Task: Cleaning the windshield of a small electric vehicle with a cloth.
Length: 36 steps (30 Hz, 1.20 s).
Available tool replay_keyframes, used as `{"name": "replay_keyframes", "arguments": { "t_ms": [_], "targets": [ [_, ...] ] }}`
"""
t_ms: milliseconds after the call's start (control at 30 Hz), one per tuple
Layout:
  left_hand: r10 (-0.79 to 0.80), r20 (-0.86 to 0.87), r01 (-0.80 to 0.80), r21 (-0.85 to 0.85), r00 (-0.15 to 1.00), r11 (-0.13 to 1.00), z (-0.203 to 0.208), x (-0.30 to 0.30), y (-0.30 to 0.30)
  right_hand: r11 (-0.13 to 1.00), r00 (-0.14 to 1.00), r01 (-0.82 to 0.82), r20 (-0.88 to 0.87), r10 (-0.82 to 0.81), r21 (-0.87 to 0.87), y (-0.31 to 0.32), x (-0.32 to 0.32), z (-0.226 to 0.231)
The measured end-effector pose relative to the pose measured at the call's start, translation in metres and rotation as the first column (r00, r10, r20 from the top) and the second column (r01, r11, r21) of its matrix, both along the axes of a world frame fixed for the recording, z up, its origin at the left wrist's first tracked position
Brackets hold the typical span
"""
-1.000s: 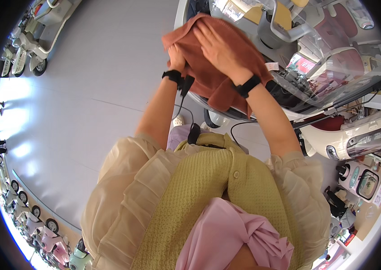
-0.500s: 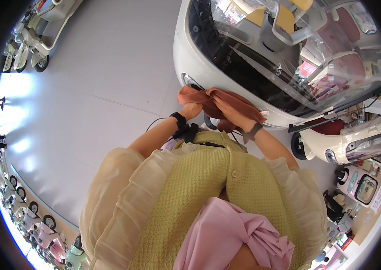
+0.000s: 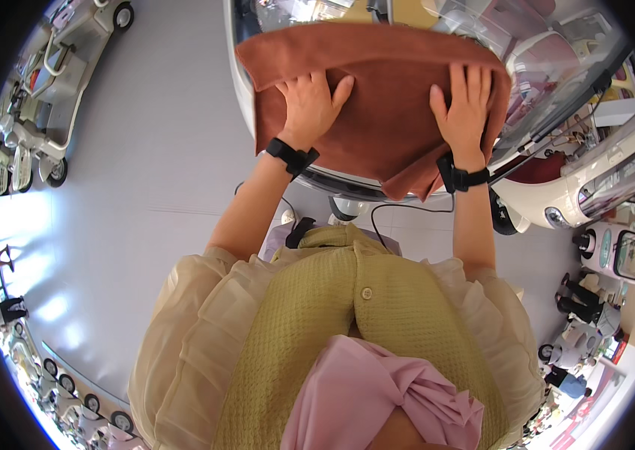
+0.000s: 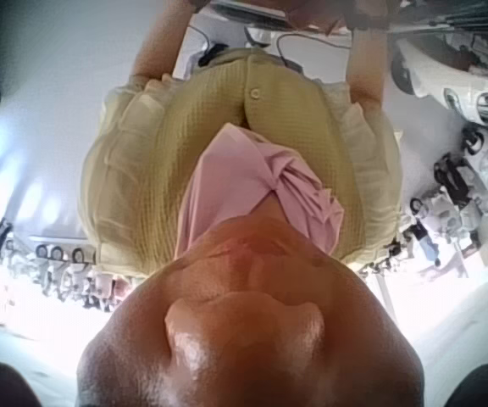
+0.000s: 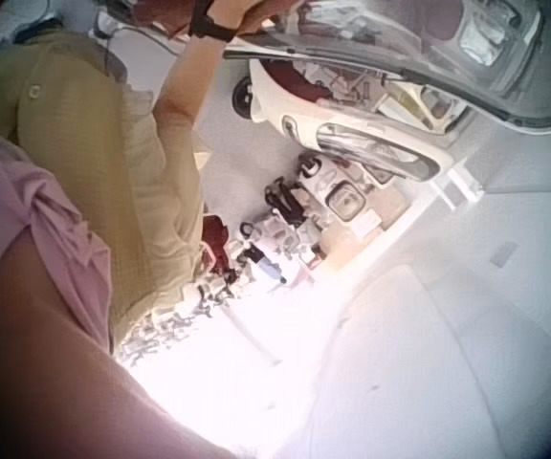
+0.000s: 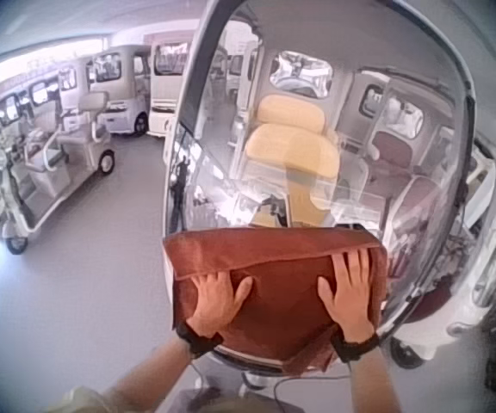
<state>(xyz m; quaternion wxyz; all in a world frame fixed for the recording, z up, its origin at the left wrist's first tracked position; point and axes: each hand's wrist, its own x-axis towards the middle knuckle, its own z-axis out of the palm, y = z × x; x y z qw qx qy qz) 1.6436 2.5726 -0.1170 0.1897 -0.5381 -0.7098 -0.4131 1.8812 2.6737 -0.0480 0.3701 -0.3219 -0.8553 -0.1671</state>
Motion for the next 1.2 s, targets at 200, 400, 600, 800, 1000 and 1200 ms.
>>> {"name": "replay_keyframes", "arguments": {
  "t_ms": [200,400,600,800,1000,1200],
  "targets": [
    [-0.034,0.143,0.06,-0.184,0.989,0.981,-0.009,0.006,-0.001,0.986,0.989,0.139,-0.055,-0.135,0.087,-0.007,-0.013,-0.016],
    [-0.166,0.075,0.18,-0.535,0.983,0.825,-0.063,0.033,-0.055,0.985,0.976,0.073,0.216,-0.037,-0.158,-0.05,0.017,-0.09],
    [-0.33,0.072,0.338,-0.226,0.941,0.914,-0.039,0.022,-0.054,0.891,0.735,-0.427,0.516,0.441,-0.153,-0.04,0.063,-0.108],
    [-0.338,-0.098,0.349,0.146,0.936,0.926,0.074,-0.017,0.042,0.965,0.994,-0.093,-0.07,0.078,-0.244,0.018,0.053,0.043],
    [-0.191,-0.041,0.192,0.025,0.981,0.981,0.151,-0.032,0.095,0.998,0.96,0.013,-0.278,0.006,0.067,0.077,0.019,0.12],
    [-0.24,-0.085,0.253,0.222,0.967,0.941,0.117,-0.025,0.067,0.951,0.921,0.239,-0.356,-0.157,0.198,0.047,0.008,0.077]
  ]
}}
